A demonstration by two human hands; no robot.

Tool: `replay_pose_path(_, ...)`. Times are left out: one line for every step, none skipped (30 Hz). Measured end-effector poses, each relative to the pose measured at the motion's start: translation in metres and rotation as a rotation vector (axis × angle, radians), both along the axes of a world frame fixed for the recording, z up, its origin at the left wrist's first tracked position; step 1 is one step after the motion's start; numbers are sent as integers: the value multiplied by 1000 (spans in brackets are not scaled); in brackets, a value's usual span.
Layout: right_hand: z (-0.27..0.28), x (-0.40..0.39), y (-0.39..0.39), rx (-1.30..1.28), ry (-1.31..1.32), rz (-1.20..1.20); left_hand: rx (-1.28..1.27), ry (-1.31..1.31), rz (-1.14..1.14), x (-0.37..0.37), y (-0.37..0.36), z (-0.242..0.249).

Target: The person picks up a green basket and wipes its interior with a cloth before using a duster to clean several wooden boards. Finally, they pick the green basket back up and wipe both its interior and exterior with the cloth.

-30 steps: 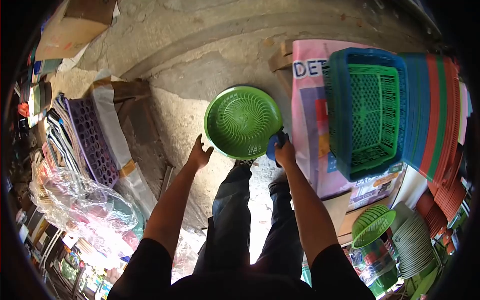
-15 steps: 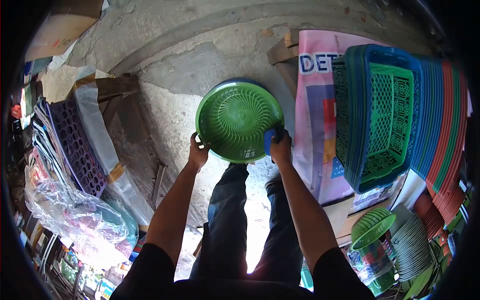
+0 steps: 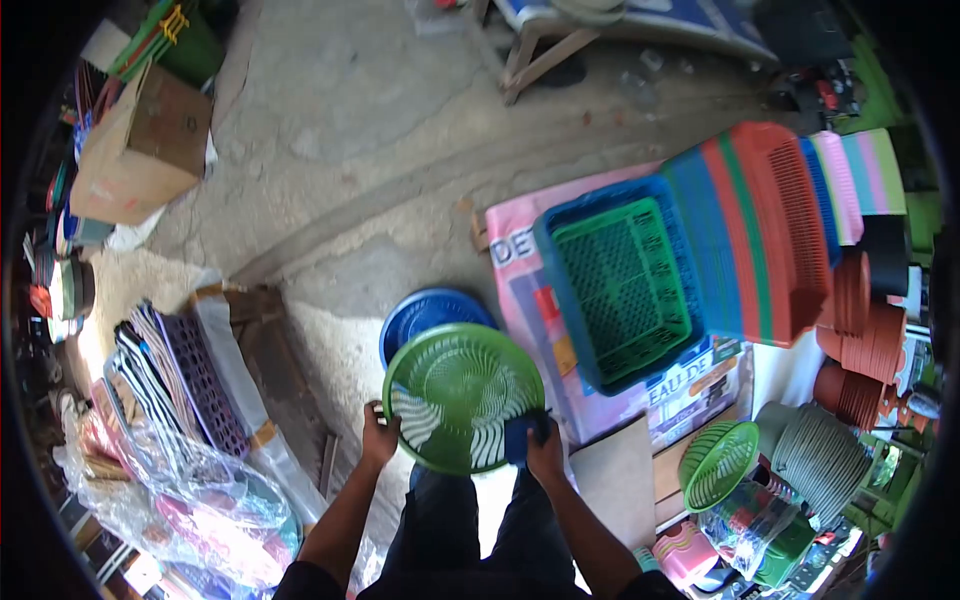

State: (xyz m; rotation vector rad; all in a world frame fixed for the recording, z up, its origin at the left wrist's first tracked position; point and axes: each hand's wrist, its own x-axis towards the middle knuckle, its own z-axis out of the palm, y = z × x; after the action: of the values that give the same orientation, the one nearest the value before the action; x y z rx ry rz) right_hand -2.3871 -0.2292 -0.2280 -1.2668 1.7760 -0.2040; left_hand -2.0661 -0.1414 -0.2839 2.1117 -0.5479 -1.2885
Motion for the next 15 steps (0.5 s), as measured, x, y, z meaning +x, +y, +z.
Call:
replay_pose_path(18, -7, 0, -4, 19, -68, -55, 9, -15, -5, -11, 20)
replay_pose_path(36, -15, -2, -38, 15, -85, -83, -4, -53, -11, -22, 41)
replay_pose_path(53, -23, -2, -46, 29, -131, -175, 4, -90, -16, -30, 55)
replay_pose_path(69, -33, -1, -52, 43, -181, -264, 14, -130, -22, -38, 69)
replay_pose_path(91, -40, -3, -80, 42, -207, -281, 95, -93, -31, -49, 90)
replay_pose_path(113, -47, -3, -62, 6, -261, -295, 178, -64, -41, -60, 112)
replay_pose_path(132, -55, -1, -46, -32, -319, -332, 182, -96, -50, -69, 132)
replay_pose_path(147, -64, 4, -78, -32, -357, -359, 191, -137, -55, -76, 149)
replay_pose_path(161, -75, 11, -44, -28, -389, -396, 86, -224, -60, -81, 163)
replay_pose_path(173, -88, 19, -15, -25, -418, -441, -21, -306, -67, -86, 177)
replay_pose_path(175, -101, 32, -64, 33, -420, -499, 72, -335, -73, -87, 190)
replay_pose_path(192, -110, 34, -96, 34, -459, -548, 113, -400, -82, -91, 210)
replay_pose_path(212, -120, 43, -78, -9, -476, -532, 228, -380, -94, -91, 229)
replay_pose_path(231, -128, 51, -58, -57, -492, -508, 339, -361, -107, -92, 257)
replay_pose_path(244, -137, 60, -60, -116, -545, -520, 340, -396, -121, -94, 281)
